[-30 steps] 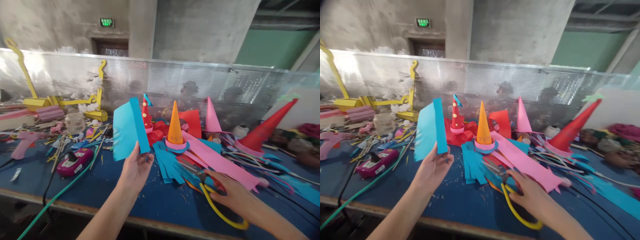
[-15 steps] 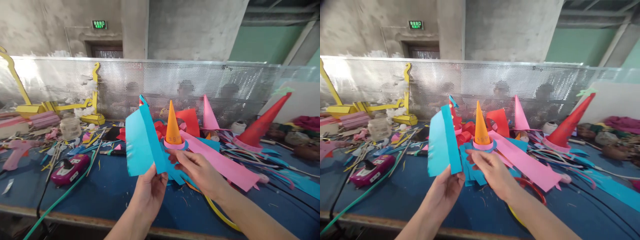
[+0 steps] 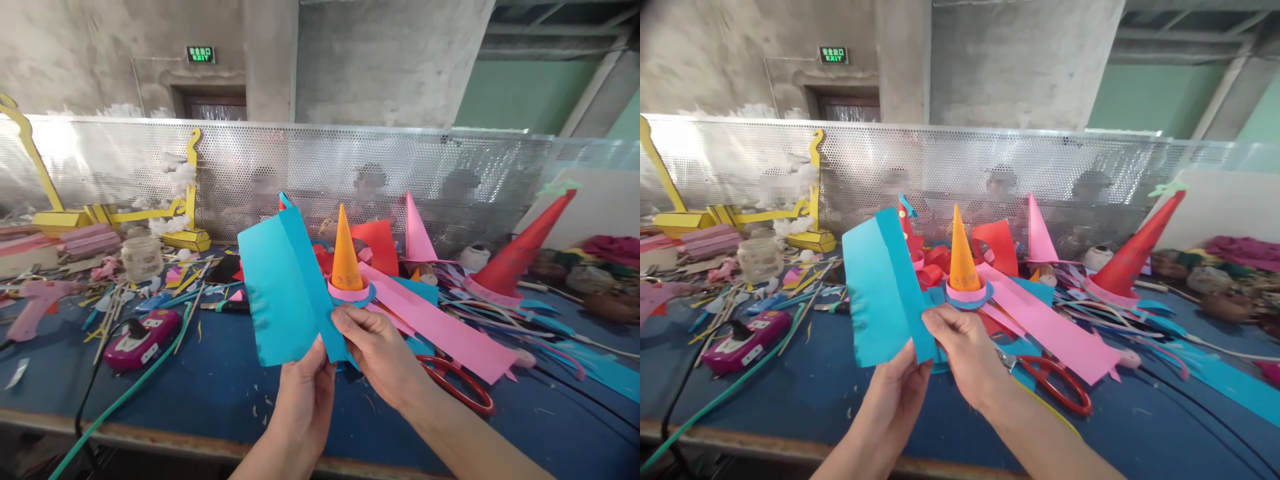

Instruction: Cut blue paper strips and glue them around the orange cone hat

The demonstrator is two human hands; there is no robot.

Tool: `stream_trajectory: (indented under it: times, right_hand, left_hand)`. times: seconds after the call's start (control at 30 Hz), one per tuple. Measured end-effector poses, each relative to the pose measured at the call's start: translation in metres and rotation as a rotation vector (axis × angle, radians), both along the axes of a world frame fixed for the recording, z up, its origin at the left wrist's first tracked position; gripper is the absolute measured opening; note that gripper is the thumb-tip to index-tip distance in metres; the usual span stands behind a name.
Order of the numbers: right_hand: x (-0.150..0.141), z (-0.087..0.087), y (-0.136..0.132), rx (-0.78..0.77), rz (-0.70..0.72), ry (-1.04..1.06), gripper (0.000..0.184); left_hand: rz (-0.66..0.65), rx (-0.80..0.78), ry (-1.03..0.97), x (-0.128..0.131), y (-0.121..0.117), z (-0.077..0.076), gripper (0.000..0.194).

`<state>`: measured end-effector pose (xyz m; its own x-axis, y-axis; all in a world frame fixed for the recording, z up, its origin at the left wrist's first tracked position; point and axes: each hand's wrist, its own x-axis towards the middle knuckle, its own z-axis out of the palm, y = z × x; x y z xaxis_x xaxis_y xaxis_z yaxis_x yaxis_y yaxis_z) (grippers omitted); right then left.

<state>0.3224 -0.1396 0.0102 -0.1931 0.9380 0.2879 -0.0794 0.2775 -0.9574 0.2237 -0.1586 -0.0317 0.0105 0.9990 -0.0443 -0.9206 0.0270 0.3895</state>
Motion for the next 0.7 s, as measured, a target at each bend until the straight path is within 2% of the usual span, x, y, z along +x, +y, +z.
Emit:
stream_trajectory:
  times: [0.1, 0.23, 0.27, 0.3, 0.37, 0.4, 0.43, 0.47, 0.5, 0.57, 0.6, 0.63, 0.67, 0.7]
  right_hand:
    - [-0.002, -0.004, 0.000, 0.078, -0.109, -0.098, 0.036]
    - [-0.004, -0.006, 0.002, 0.218, -0.257, -0.256, 0.030]
    - [-0.002, -0.004, 0.003, 0.256, -0.288, -0.303, 0.029]
    - [0.000, -0.002, 0.005, 0.293, -0.313, -0.351, 0.029]
    - [0.007, 0.004, 0.009, 0.360, -0.341, -0.448, 0.027]
    - [0.012, 0.008, 0.010, 0.390, -0.339, -0.498, 0.027]
    - [0.017, 0.013, 0.012, 0.416, -0.323, -0.551, 0.026]
    - [0.021, 0.019, 0.013, 0.438, -0.294, -0.606, 0.026]
    - [0.025, 0.024, 0.013, 0.456, -0.255, -0.662, 0.025]
    - [0.030, 0.037, 0.013, 0.477, -0.156, -0.772, 0.026]
    - [0.031, 0.044, 0.012, 0.484, -0.102, -0.821, 0.027]
    - [0.031, 0.050, 0.012, 0.489, -0.051, -0.863, 0.027]
    - [0.031, 0.057, 0.011, 0.495, -0.008, -0.899, 0.026]
    - [0.031, 0.062, 0.011, 0.502, 0.028, -0.930, 0.025]
  left_hand:
    - [0.030, 0.031, 0.004, 0.006, 0.001, -0.001, 0.050]
    - [0.046, 0.019, 0.006, 0.018, 0.001, -0.009, 0.040]
    - [0.008, 0.009, 0.024, 0.018, -0.002, -0.011, 0.036]
    - [-0.085, -0.003, 0.068, 0.014, -0.007, -0.012, 0.031]
    - [-0.392, -0.014, 0.264, -0.002, -0.019, -0.005, 0.022]
    - [-0.616, 0.028, 0.439, -0.015, -0.024, 0.003, 0.022]
    - [-0.736, 0.119, 0.641, -0.029, -0.028, 0.016, 0.025]
    - [-0.714, 0.254, 0.862, -0.044, -0.028, 0.032, 0.029]
    - [-0.535, 0.425, 1.090, -0.059, -0.025, 0.051, 0.030]
    - [0.021, 0.744, 1.460, -0.082, -0.007, 0.091, 0.022]
    - [0.161, 0.893, 1.611, -0.089, 0.006, 0.110, 0.021]
    - [0.143, 1.017, 1.771, -0.093, 0.021, 0.125, 0.023]
    - [0.024, 1.117, 1.911, -0.094, 0.036, 0.137, 0.027]
    - [-0.200, 1.171, 2.028, -0.094, 0.050, 0.144, 0.031]
